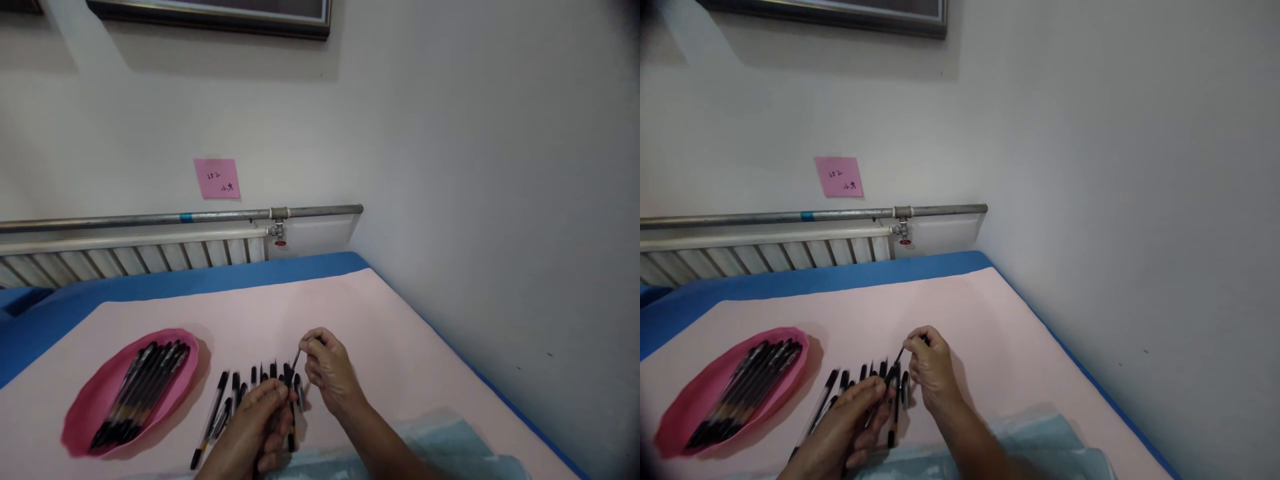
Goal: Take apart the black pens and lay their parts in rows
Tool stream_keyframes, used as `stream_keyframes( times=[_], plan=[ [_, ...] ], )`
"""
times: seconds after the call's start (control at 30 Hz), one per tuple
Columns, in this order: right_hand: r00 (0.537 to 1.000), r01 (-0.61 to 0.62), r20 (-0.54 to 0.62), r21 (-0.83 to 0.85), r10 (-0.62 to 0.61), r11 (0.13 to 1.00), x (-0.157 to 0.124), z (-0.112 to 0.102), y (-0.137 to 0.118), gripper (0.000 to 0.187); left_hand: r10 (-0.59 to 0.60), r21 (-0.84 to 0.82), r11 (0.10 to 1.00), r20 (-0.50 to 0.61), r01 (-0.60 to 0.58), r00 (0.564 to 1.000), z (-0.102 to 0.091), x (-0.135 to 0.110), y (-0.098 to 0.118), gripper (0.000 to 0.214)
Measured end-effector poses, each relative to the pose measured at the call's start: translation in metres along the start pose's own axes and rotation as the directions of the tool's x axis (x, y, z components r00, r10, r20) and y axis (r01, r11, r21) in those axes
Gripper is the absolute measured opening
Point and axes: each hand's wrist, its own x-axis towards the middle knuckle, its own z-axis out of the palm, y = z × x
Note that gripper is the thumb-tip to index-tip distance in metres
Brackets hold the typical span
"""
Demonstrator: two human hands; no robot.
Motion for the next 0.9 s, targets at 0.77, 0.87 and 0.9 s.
stream_keyframes(
  times=[0.77,0.87,0.9],
  plan=[
    [0.994,0.078,-0.06,-0.172,-0.09,0.982,0.035,-0.081,-0.035,0.012,0.39,0.857,0.509,-0.148,-0.079,0.909,0.05,0.02,0.021,0.025],
    [0.996,0.071,-0.036,-0.243,-0.083,0.967,0.037,-0.079,-0.032,0.009,0.396,0.92,0.392,-0.171,0.002,0.902,0.06,0.041,0.022,0.02],
    [0.996,0.071,-0.033,-0.27,-0.083,0.96,0.038,-0.079,-0.032,0.008,0.393,0.938,0.344,-0.174,0.031,0.903,0.061,0.046,0.022,0.018]
  ],
)
